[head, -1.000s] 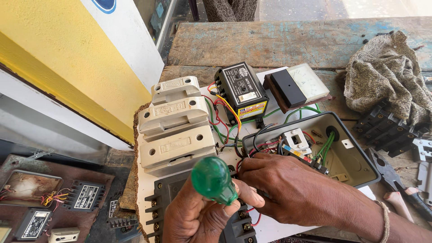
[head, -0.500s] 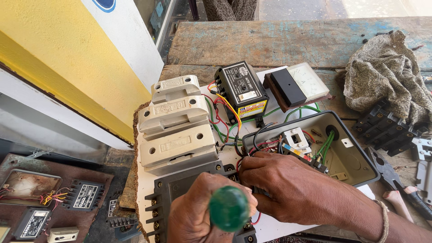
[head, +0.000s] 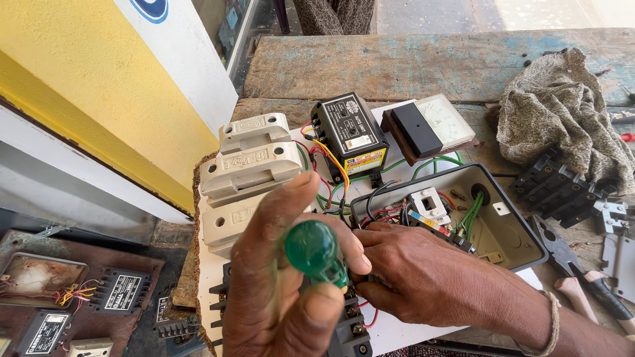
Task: The person wires and tightens connections on an electrical panel and components on a workbench using a screwdriver and pliers.
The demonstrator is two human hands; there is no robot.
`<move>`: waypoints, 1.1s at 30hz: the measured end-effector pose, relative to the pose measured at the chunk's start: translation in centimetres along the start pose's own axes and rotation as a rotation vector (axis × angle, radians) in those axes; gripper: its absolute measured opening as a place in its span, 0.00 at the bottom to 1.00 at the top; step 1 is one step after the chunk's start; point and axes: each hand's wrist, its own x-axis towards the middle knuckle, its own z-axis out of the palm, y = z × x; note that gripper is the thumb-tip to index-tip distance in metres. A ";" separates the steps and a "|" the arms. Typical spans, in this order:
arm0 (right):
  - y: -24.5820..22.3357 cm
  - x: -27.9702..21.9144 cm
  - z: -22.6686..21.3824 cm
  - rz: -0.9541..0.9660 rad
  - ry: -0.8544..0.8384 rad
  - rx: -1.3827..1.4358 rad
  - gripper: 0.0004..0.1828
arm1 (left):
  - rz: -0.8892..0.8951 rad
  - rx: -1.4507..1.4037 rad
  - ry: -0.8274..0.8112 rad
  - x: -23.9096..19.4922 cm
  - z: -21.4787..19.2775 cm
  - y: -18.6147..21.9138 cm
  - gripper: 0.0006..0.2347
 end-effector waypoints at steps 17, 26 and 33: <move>0.2 -0.1 0.2 0.023 -0.131 -0.198 0.11 | 0.170 0.000 -0.048 1.5 -0.2 0.8 0.16; 0.0 0.4 -0.7 0.029 -0.165 -0.080 0.09 | 0.023 -0.097 -0.076 2.4 0.0 1.6 0.18; -0.7 1.1 -1.0 0.124 -0.162 0.028 0.15 | -0.132 -0.167 -0.224 2.6 -1.5 3.0 0.18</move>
